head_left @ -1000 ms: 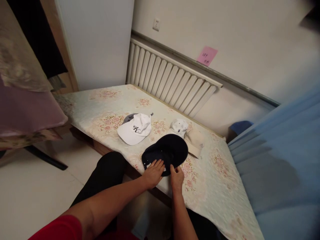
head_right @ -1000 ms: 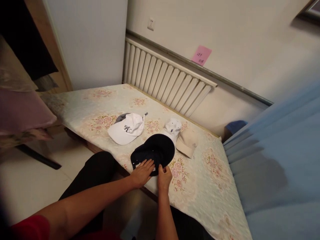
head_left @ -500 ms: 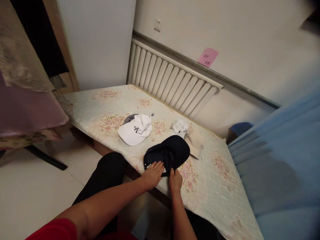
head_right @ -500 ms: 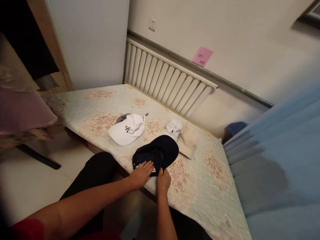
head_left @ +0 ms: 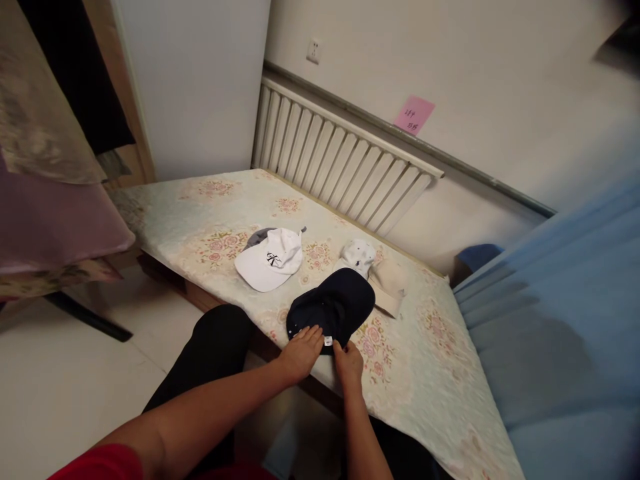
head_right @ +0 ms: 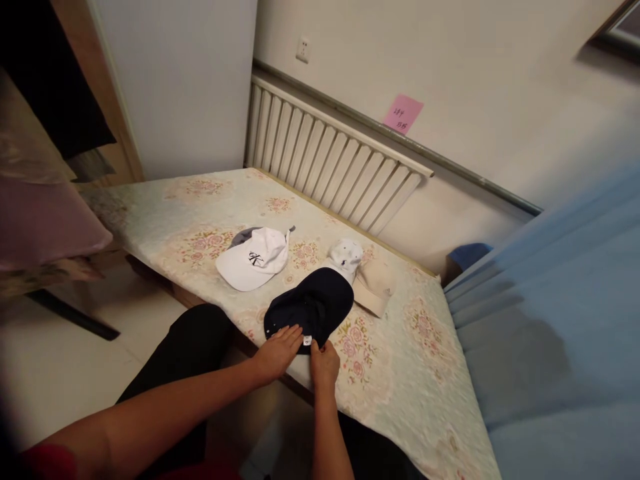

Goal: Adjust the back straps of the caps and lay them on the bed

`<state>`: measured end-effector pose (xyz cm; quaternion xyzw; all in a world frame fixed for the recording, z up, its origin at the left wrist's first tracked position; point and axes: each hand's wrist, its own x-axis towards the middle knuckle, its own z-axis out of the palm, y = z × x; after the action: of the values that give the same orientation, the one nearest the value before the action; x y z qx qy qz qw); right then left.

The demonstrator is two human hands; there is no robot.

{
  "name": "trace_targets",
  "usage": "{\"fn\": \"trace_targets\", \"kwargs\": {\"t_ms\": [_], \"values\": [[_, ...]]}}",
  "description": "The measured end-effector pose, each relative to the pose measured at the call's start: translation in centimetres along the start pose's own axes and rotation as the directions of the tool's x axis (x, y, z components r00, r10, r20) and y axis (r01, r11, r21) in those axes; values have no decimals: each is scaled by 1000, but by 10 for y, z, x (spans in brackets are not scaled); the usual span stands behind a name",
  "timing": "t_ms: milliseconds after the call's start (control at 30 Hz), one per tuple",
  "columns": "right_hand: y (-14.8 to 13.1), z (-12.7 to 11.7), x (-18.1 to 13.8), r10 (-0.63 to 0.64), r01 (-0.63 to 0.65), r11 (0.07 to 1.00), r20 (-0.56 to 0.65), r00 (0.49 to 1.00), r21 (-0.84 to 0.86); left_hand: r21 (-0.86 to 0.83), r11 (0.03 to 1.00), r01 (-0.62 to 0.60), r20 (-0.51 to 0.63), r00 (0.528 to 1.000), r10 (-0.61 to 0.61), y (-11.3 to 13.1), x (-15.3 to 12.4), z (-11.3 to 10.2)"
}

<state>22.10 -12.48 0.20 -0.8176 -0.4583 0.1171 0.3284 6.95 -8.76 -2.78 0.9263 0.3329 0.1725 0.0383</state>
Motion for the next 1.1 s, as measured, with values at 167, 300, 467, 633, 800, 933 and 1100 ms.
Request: {"fn": "trace_targets", "kwargs": {"t_ms": [167, 300, 467, 633, 800, 933, 1100], "values": [[0, 0, 1, -5, 6, 1000, 29, 1000, -23, -9, 998, -65, 12, 998, 65, -3, -2, -3], [1, 0, 4, 8, -8, 1000, 3, 1000, -7, -11, 994, -111, 0, 994, 111, -6, -6, -3], [1, 0, 1, 28, -27, 999, -31, 999, 19, 6, 994, -110, 1, 994, 110, 3, -10, -12], [1, -3, 0, 25, -24, 999, -41, 999, 34, -112, 993, -37, -133, 991, 22, 9, -18, -55], [-1, -3, 0, 29, -28, 999, -41, 999, 21, -358, 819, 448, -269, 790, -550, -17, -11, -73], [-3, -2, -1, 37, -37, 999, -48, 998, 6, -467, 622, 629, -38, 688, -725, -34, 11, -72], [-2, 0, -1, 27, -27, 1000, -47, 999, 4, -496, 596, 632, -3, 685, -729, -23, 44, -88]]}}
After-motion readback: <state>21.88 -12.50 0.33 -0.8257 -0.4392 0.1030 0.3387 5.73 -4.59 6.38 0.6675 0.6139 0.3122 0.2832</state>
